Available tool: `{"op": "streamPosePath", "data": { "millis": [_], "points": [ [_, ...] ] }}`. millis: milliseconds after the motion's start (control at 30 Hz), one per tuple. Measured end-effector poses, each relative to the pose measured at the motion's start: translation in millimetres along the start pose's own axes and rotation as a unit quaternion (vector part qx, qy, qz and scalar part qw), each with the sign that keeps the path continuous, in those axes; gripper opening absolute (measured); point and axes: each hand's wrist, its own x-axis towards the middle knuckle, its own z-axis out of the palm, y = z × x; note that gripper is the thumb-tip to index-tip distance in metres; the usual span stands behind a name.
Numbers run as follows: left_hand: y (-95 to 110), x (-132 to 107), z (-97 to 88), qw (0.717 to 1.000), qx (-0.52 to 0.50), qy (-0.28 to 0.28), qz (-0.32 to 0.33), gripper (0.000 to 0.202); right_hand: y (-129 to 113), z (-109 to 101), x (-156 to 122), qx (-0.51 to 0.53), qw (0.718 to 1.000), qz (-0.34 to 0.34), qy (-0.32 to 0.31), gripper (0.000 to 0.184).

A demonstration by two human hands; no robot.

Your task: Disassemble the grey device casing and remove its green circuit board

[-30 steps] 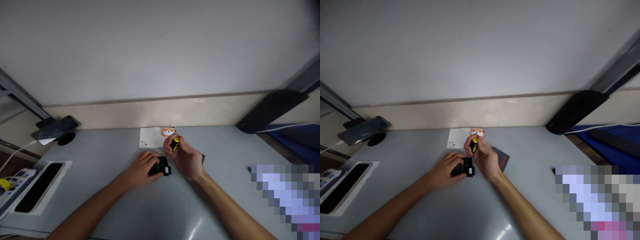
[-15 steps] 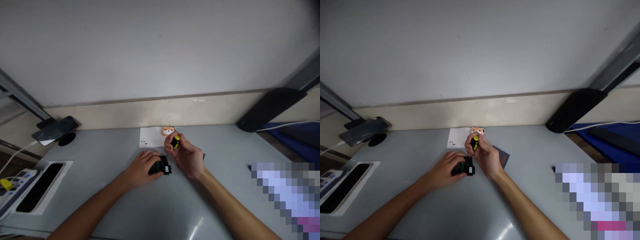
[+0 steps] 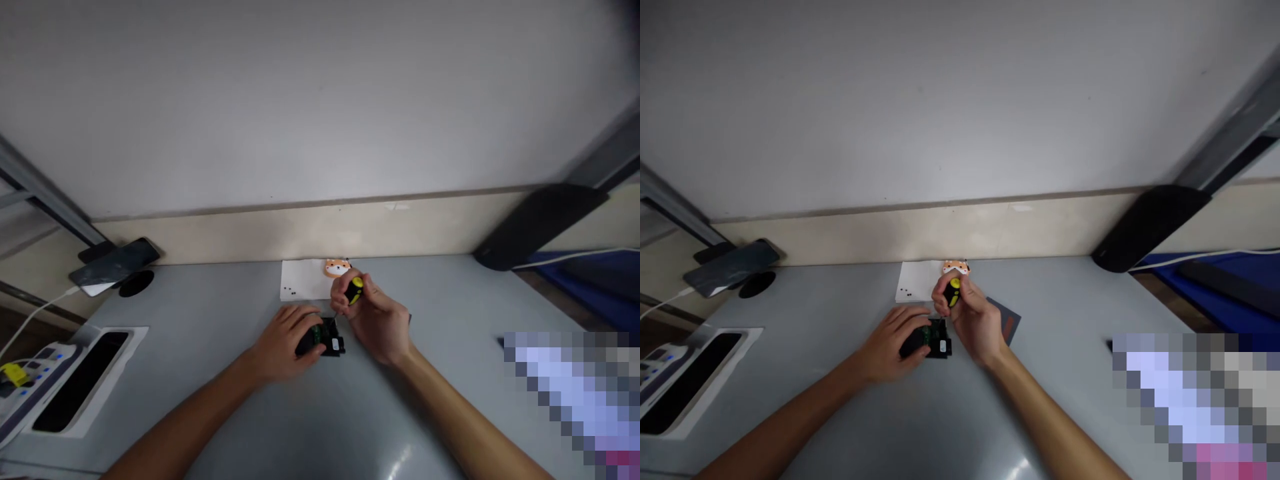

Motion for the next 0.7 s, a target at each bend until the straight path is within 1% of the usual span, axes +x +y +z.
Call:
{"op": "streamPosePath", "data": {
  "millis": [167,267,300,467,700],
  "points": [
    [-4.4,-1.3,5.0,0.997,0.003,0.066,-0.035,0.022,-6.1,6.9,-2.2,0.041,0.999,-0.009,0.008,0.032],
    [-9.2,-1.5,9.3,0.995,-0.015,0.09,-0.037,0.01,-8.6,9.6,-3.3,0.061,0.998,-0.017,0.003,0.035],
    [-10.3,-1.5,10.2,0.994,-0.023,0.097,-0.035,0.008,-8.6,9.6,-3.3,0.058,0.998,-0.019,0.002,0.035],
    [-12.0,-2.2,12.4,0.992,-0.043,0.11,-0.041,0.012,-5.9,6.3,-0.6,0.031,0.999,-0.028,0.027,0.032],
    [-14.3,-3.9,14.4,0.99,-0.045,0.127,-0.048,0.01,-4.3,4.3,3.7,0.069,0.997,-0.018,0.039,0.025]
  ]
}}
